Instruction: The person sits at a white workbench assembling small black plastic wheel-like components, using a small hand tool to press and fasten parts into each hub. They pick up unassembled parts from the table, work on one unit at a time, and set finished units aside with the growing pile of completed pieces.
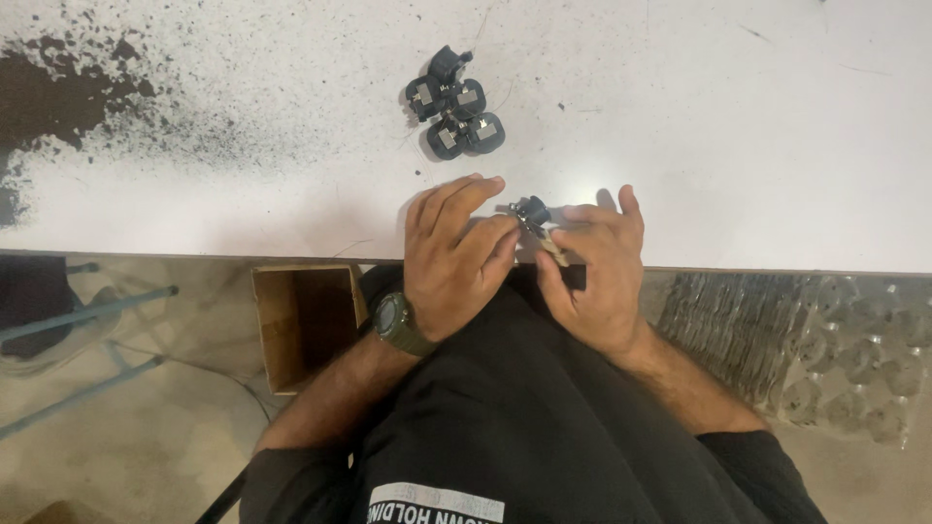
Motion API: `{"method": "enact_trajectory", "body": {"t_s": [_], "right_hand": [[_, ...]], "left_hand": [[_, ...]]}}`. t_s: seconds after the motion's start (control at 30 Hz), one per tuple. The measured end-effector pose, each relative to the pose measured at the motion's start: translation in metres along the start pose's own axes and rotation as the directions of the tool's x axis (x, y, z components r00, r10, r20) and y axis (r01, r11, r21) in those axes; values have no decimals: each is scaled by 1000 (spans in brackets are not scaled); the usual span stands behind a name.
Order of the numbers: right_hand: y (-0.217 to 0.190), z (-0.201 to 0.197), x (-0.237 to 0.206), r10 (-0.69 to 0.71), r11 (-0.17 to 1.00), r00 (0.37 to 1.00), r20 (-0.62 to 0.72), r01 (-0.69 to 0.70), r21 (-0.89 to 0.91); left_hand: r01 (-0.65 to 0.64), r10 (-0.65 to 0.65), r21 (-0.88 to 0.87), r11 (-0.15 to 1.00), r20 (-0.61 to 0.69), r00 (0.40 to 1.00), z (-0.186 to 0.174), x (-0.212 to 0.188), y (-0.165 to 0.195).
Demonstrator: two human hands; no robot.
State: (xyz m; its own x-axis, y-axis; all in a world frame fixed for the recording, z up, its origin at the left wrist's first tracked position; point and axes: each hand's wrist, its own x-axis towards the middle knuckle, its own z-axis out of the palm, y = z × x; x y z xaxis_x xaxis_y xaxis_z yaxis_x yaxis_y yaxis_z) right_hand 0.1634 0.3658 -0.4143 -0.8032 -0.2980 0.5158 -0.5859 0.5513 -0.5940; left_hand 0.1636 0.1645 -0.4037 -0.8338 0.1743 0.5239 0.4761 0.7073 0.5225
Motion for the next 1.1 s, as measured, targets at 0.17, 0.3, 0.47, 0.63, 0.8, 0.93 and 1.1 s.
{"method": "enact_trajectory", "body": {"t_s": [0.17, 0.3, 0.47, 0.63, 0.8, 0.93, 1.1], "right_hand": [[1, 1, 2, -38, 998, 999, 19, 39, -57], [0, 2, 4, -52, 997, 999, 15, 52, -54], [0, 4, 6, -40, 999, 998, 48, 41, -31], [-3, 3, 9, -49, 998, 998, 47, 50, -24], [-2, 6, 8, -48, 998, 998, 37, 49, -27], [0, 9, 4, -57, 997, 998, 20, 58, -53], [2, 8, 0, -143, 989, 989, 28, 144, -15]], "left_hand": [[-11, 11, -19, 1000, -8, 1000, 0, 0, 1], [-50, 50, 9, 999, -25, 998, 3, 0, 0], [-120, 121, 60, 991, -23, 992, 3, -3, -3], [-152, 153, 29, 988, -59, 986, 6, -4, -3], [-41, 44, 50, 998, -49, 998, 8, -5, -4], [11, -12, 38, 999, 24, 1000, 7, -6, -6], [30, -30, 1, 1000, 83, 996, 4, -3, -7]]}}
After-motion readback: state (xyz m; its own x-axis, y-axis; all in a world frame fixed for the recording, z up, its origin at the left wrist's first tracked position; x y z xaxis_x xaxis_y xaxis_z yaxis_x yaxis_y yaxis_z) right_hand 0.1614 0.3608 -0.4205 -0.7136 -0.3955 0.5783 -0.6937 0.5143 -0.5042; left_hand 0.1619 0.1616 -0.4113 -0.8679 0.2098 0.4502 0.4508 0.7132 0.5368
